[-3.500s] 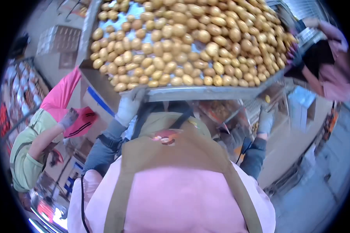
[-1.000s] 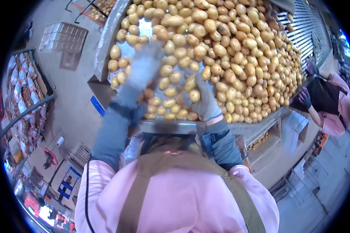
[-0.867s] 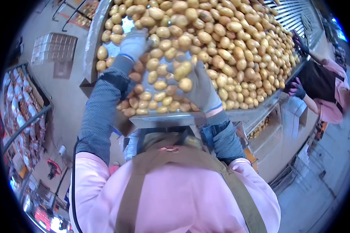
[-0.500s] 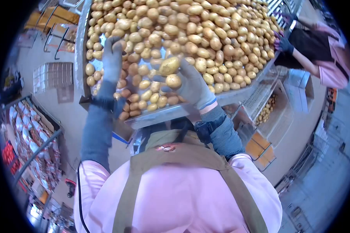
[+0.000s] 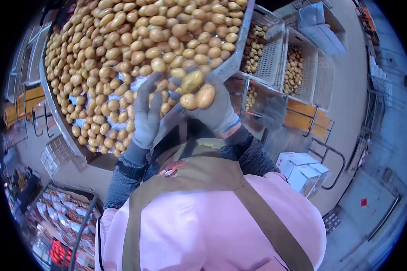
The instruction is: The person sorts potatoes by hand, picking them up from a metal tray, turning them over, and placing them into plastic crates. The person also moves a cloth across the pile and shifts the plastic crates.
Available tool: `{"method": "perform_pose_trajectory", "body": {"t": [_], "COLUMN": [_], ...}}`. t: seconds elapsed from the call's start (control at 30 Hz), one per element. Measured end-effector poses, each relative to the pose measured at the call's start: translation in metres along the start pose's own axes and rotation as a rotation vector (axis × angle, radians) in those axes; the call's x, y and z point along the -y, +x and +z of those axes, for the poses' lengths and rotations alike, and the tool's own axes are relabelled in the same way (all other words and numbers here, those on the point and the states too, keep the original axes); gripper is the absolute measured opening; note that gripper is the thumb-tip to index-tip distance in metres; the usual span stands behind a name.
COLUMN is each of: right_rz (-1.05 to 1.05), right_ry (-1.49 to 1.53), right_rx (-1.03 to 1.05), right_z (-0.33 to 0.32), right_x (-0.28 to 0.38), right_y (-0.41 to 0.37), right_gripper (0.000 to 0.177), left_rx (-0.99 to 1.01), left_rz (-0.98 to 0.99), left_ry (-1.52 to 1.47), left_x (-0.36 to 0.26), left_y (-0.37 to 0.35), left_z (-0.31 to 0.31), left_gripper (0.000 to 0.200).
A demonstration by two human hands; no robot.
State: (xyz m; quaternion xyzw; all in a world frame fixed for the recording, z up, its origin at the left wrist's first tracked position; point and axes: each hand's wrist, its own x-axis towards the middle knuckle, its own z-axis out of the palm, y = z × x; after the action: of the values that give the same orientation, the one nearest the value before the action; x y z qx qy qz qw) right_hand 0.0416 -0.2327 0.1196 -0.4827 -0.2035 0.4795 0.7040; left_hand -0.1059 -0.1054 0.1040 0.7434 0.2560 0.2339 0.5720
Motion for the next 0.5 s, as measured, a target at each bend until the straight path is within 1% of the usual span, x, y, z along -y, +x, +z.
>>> {"method": "perform_pose_trajectory", "body": {"t": [0.03, 0.07, 0.1, 0.13, 0.17, 0.2, 0.23, 0.27, 0.33, 0.37, 0.4, 0.5], "right_rz": [0.007, 0.022, -0.033, -0.088, -0.143, -0.137, -0.139, -0.142, -0.165, -0.047, 0.069, 0.256], "right_ry": [0.061, 0.079, -0.039, -0.159, -0.276, -0.230, -0.247, -0.263, -0.409, -0.264, -0.118, 0.226], "right_rx": [-0.011, -0.028, -0.021, -0.020, -0.026, -0.028, -0.023, -0.019, -0.005, -0.015, -0.024, -0.059], "right_z": [-0.007, -0.012, -0.014, -0.017, -0.019, -0.020, -0.024, -0.028, -0.041, -0.044, -0.047, -0.052], "right_x": [0.004, 0.009, 0.012, 0.015, 0.018, 0.023, 0.025, 0.027, 0.021, 0.016, 0.010, 0.009], "right_y": [-0.002, -0.003, -0.008, -0.012, -0.016, -0.019, -0.021, -0.023, -0.029, -0.032, -0.034, -0.039], "right_gripper": [0.050, 0.049, 0.047, 0.045, 0.045, 0.048, 0.051, 0.054, 0.062, 0.063, 0.064, 0.051], "left_rx": [-0.019, 0.035, 0.088, 0.079, 0.092, 0.103, 0.112, 0.125, 0.309, 0.400, 0.558, 0.654], "left_rz": [0.058, 0.167, 0.276, 0.323, 0.279, 0.236, 0.193, 0.235, 0.260, 0.264, 0.199, -0.195], "left_ry": [0.010, 0.105, 0.202, 0.257, 0.231, 0.204, 0.175, 0.227, 0.369, 0.441, 0.567, 0.226], "left_x": [0.000, -0.014, -0.029, -0.032, -0.034, -0.035, -0.036, -0.034, -0.040, -0.046, -0.048, -0.041], "left_y": [0.000, 0.007, 0.015, 0.020, 0.024, 0.028, 0.033, 0.038, 0.046, 0.048, 0.053, 0.066], "left_z": [0.013, 0.018, 0.022, 0.028, 0.034, 0.041, 0.046, 0.048, 0.051, 0.051, 0.051, 0.055], "left_gripper": [0.042, 0.043, 0.045, 0.045, 0.045, 0.045, 0.045, 0.050, 0.053, 0.055, 0.057, 0.061]}}
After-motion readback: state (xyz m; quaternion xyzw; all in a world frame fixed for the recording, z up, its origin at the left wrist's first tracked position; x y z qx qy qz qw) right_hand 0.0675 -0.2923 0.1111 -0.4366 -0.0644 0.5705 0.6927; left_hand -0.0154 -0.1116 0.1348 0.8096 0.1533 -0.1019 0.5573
